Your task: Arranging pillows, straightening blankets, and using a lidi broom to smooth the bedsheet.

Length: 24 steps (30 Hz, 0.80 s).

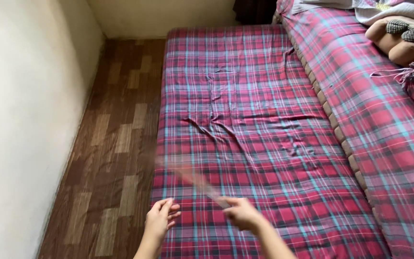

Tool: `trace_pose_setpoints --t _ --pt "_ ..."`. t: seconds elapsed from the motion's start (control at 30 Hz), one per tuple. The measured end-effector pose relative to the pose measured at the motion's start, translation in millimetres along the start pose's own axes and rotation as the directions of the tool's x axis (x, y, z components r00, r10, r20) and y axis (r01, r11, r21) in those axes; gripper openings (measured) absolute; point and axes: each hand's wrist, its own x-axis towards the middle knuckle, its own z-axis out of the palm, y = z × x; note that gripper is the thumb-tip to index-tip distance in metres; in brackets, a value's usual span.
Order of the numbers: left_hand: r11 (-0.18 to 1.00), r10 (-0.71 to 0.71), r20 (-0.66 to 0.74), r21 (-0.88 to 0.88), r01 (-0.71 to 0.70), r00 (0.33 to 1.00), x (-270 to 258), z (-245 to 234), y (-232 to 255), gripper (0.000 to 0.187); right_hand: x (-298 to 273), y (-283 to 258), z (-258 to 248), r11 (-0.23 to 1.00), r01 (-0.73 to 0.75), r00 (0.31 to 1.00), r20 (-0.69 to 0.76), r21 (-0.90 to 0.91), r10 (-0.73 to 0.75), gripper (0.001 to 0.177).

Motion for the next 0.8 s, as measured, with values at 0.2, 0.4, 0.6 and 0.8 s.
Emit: trace_pose_setpoints --t 0.2,0.4,0.6,0.8 --pt "0.999 -0.04 -0.05 0.014 0.04 0.998 -10.8 -2.8 5.0 0.035 30.1 10.5 -10.9 0.922 0.346 0.906 -0.318 0.173 -0.28 0.048" --pt "1.0 -0.012 -0.044 0.008 0.013 0.999 -27.3 -8.3 -3.1 0.035 1.3 34.8 -47.2 0.987 -0.162 0.938 -0.312 -0.004 0.153 0.049" --pt "0.999 -0.017 -0.059 0.027 0.019 0.998 -38.3 -14.0 -11.3 0.035 -24.4 61.1 -22.2 0.991 0.07 0.97 -0.239 0.118 -0.04 0.04" --pt "0.998 -0.06 -0.098 0.028 0.063 0.993 -60.8 -19.2 -17.5 0.035 -27.1 123.5 -50.0 0.918 0.066 0.774 -0.6 0.392 0.201 0.034"
